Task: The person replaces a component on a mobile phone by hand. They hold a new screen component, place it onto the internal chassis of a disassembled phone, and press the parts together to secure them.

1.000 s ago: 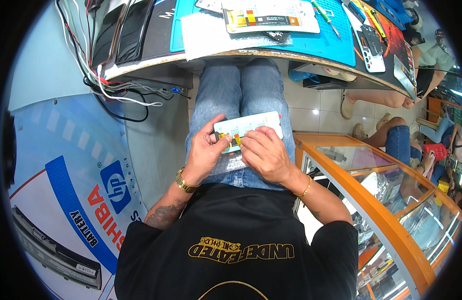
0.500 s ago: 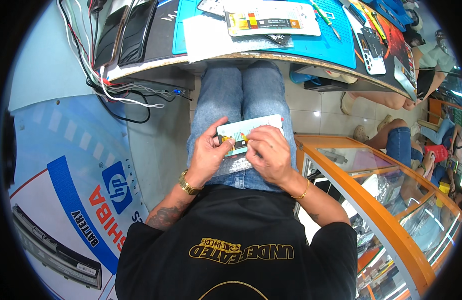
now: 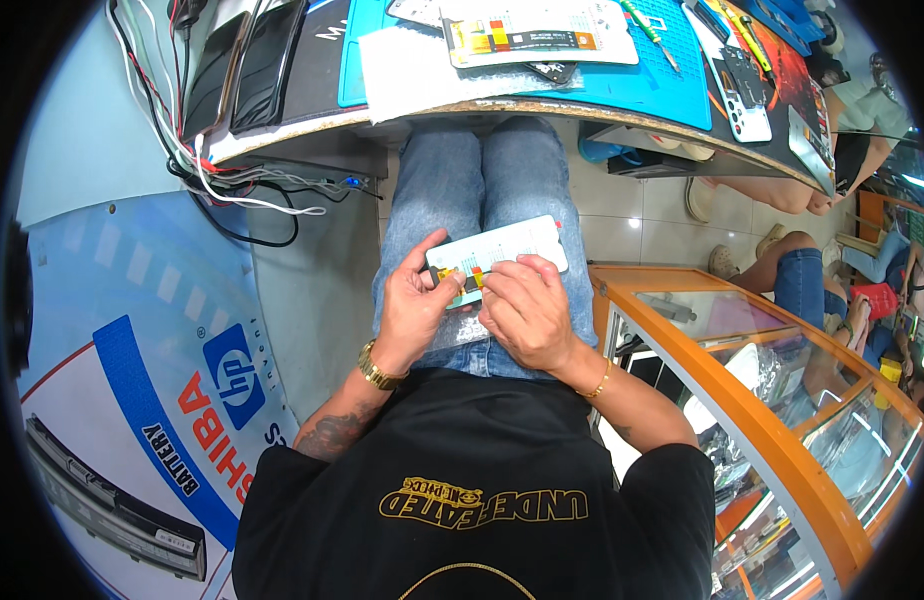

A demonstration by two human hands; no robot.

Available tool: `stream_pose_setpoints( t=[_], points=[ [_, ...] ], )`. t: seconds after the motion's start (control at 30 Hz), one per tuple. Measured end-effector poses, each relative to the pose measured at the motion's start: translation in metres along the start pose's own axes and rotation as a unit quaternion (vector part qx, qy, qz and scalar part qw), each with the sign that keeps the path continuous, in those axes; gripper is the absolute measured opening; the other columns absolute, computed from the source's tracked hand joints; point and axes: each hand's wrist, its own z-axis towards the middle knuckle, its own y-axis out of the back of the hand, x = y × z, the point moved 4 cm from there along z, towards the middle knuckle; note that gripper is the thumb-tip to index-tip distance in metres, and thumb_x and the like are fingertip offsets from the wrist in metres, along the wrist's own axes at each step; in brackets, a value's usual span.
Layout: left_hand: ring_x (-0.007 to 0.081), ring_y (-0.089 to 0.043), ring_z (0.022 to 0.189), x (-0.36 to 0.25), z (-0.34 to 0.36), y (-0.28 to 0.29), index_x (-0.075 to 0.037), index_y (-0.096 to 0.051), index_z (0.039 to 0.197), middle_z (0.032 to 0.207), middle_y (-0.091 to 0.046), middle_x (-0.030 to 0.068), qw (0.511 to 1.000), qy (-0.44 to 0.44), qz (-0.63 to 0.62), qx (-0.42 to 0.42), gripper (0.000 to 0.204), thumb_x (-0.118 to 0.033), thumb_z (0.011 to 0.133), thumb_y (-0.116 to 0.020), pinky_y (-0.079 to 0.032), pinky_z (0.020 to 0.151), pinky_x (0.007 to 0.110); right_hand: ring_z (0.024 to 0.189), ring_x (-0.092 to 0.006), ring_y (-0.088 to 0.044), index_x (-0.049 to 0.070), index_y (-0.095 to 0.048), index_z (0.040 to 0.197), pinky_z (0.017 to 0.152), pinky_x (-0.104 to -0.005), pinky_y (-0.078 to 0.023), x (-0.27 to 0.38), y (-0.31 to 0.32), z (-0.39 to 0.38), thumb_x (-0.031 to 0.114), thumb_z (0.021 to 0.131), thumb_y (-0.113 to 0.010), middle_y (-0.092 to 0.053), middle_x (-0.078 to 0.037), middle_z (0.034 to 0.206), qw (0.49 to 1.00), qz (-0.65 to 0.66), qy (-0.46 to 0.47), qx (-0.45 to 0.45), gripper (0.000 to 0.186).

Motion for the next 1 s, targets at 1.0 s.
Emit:
stream_pose_setpoints(
  t=[1.0],
  points=[
    [0.0126, -0.069, 0.085, 0.0016, 0.0005, 0.0023, 0.007, -0.032, 0.147, 0.102, -0.070, 0.0124, 1.000, 0.010, 0.016, 0.009, 0.060, 0.003, 0.093, -0.060, -0.059, 0.069, 0.027, 0.098, -0.0247, -0.065, 0.002, -0.063, 0.083, 0.096, -0.0472, -0.046, -0.0051, -0.0010, 0.0015, 0.007, 0.069, -0.074, -0.066, -0.009, 0.098, 1.000, 0.006, 0.000, 0.019, 0.019]
  ],
)
